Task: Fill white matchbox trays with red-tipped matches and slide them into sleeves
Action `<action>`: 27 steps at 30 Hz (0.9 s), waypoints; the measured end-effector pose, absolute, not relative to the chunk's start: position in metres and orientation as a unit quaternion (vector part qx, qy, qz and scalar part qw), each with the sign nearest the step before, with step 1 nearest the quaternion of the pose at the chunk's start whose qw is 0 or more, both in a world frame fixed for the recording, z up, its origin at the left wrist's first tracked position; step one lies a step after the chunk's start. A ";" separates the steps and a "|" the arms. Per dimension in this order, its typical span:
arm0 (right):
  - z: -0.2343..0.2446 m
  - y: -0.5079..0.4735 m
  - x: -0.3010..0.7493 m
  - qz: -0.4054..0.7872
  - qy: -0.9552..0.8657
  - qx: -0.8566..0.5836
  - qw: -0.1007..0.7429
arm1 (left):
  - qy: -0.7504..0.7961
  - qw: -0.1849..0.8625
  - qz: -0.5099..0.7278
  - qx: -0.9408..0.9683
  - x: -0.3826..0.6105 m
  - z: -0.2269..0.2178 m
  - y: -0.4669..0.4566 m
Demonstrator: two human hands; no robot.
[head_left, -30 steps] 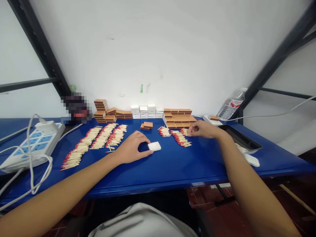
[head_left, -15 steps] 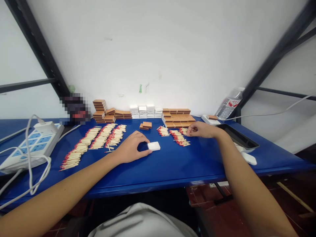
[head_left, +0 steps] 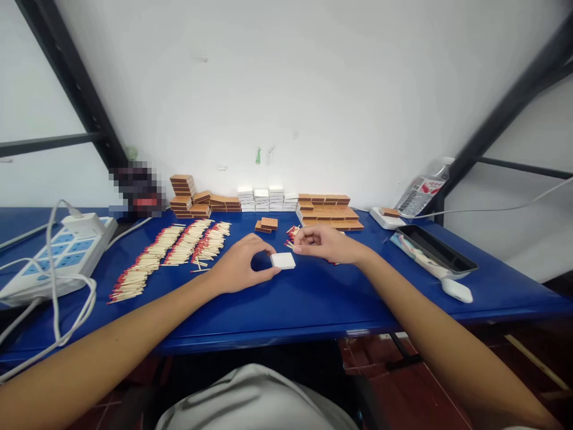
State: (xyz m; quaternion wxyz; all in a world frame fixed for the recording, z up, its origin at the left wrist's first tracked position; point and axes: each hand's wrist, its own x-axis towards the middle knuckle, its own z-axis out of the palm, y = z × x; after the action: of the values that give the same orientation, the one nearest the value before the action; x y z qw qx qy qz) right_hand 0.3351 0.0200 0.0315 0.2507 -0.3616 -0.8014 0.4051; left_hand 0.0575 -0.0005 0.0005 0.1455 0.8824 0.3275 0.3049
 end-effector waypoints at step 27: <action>0.029 0.015 0.332 0.330 -0.833 -0.370 0.246 | 0.308 0.134 0.309 0.890 0.057 0.003 -0.003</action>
State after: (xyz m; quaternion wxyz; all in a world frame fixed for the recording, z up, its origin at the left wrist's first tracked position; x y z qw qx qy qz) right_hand 0.3320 0.0152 0.0291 0.2458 -0.3703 -0.8329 0.3298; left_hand 0.0574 -0.0032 0.0034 0.1342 0.8900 0.3077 0.3087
